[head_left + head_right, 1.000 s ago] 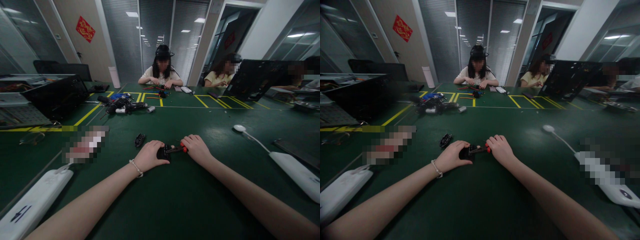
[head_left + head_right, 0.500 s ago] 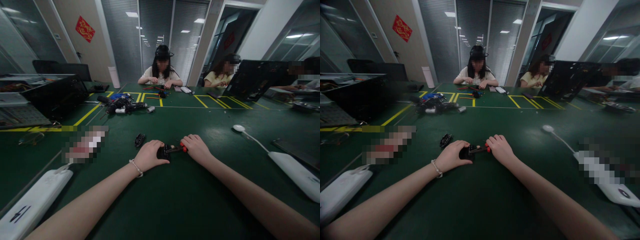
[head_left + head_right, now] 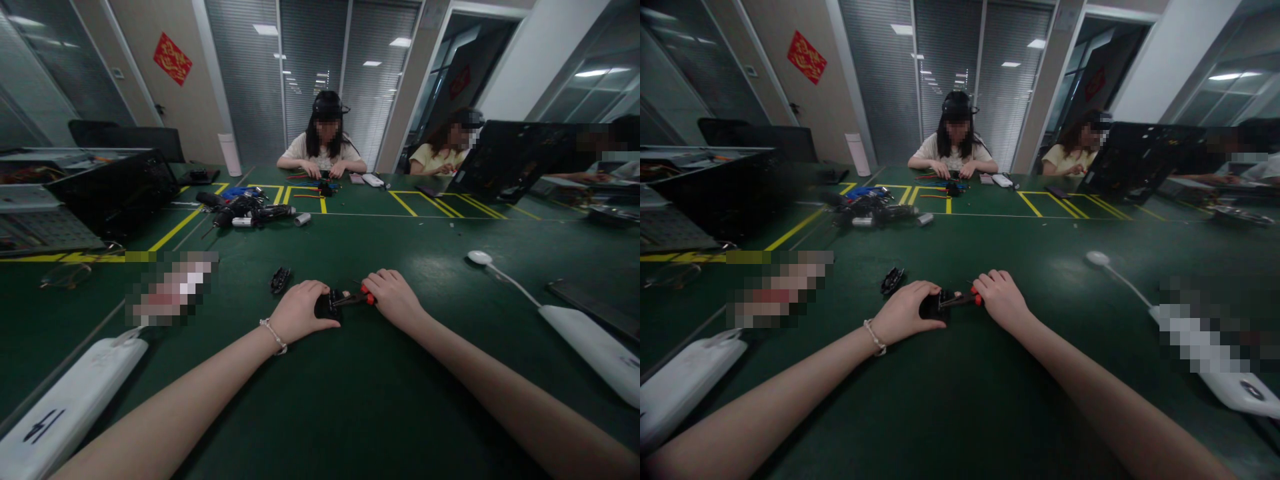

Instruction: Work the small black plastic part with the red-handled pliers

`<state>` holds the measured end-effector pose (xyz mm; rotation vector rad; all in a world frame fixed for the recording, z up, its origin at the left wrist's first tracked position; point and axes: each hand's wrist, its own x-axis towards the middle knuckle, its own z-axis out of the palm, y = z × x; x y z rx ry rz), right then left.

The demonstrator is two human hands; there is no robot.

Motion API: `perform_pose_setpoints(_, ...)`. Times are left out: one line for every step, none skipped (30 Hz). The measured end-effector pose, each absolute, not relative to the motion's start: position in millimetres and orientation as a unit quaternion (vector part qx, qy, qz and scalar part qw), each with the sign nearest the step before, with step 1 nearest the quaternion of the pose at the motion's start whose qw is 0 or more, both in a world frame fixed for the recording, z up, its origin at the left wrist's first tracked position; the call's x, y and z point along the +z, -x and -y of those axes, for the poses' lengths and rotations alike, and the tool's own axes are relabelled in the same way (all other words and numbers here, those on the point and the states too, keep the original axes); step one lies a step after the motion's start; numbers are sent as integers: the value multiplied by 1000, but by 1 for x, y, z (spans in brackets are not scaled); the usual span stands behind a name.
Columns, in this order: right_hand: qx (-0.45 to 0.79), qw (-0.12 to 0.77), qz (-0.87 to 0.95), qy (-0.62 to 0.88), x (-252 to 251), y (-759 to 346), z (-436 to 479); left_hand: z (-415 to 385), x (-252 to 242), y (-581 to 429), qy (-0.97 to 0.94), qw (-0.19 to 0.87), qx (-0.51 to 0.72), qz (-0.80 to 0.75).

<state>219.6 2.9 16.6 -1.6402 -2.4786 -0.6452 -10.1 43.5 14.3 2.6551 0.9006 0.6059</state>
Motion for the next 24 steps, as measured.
perform_pose_setpoints(-213, 51, 814, 539, 17, -220, -3, -44, 14, 10, -917, 137, 210, -311)
perform_pose_setpoints(-214, 51, 813, 539, 17, -220, -3, -44, 14, 10, -917, 138, 210, -310)
perform_pose_setpoints(-214, 50, 813, 539, 17, -219, -3, -44, 14, 10, -917, 137, 211, -309)
perform_pose_setpoints(-214, 49, 812, 541, 17, -219, -2, -44, 14, 11, -917, 136, 211, -309)
perform_pose_setpoints(-212, 48, 811, 543, 17, -218, -2, -44, 14, 11, -918, 135, 210, -308)
perform_pose_setpoints(-211, 46, 810, 545, 17, -217, -2, -44, 15, 11, -918, 134, 209, -309)
perform_pose_setpoints(-210, 46, 809, 548, 16, -217, -1, -43, 15, 10, -918, 134, 208, -309)
perform_pose_setpoints(-210, 45, 807, 550, 16, -216, -1, -43, 15, 10, -919, 133, 207, -309)
perform_pose_setpoints(-209, 46, 807, 550, 16, -216, -1, -43, 15, 10, -919, 132, 206, -310)
perform_pose_setpoints(-209, 46, 807, 550, 16, -215, -1, -43, 15, 10, -919, 131, 206, -311)
perform_pose_setpoints(-210, 46, 808, 549, 16, -215, -1, -43, 15, 10, -918, 129, 207, -311)
perform_pose_setpoints(-210, 47, 808, 548, 16, -216, -1, -43, 15, 10, -919, 129, 206, -311)
perform_pose_setpoints(-210, 47, 809, 547, 16, -216, -1, -43, 15, 10, -919, 128, 206, -311)
perform_pose_setpoints(-211, 47, 809, 546, 16, -216, -1, -43, 15, 10, -919, 128, 206, -312)
perform_pose_setpoints(-212, 47, 810, 545, 16, -217, -2, -43, 14, 10, -919, 127, 206, -311)
perform_pose_setpoints(-213, 48, 810, 544, 16, -217, -2, -43, 14, 10, -919, 127, 208, -311)
perform_pose_setpoints(-214, 49, 811, 543, 16, -218, -3, -43, 14, 10, -919, 126, 209, -310)
perform_pose_setpoints(-214, 50, 812, 542, 16, -218, -3, -43, 14, 10, -918, 125, 211, -310)
perform_pose_setpoints(-214, 50, 812, 541, 15, -218, -3, -43, 14, 10, -919, 125, 212, -309)
perform_pose_setpoints(-215, 49, 812, 541, 15, -219, -4, -43, 14, 10, -919, 124, 211, -309)
perform_pose_setpoints(-215, 49, 811, 542, 15, -219, -4, -43, 14, 11, -920, 124, 211, -308)
perform_pose_setpoints(-216, 48, 810, 543, 14, -219, -3, -43, 14, 11, -920, 124, 210, -307)
perform_pose_setpoints(-217, 48, 810, 543, 14, -219, -3, -43, 15, 11, -920, 124, 210, -307)
perform_pose_setpoints(-217, 49, 809, 544, 13, -219, -3, -43, 15, 11, -920, 124, 210, -307)
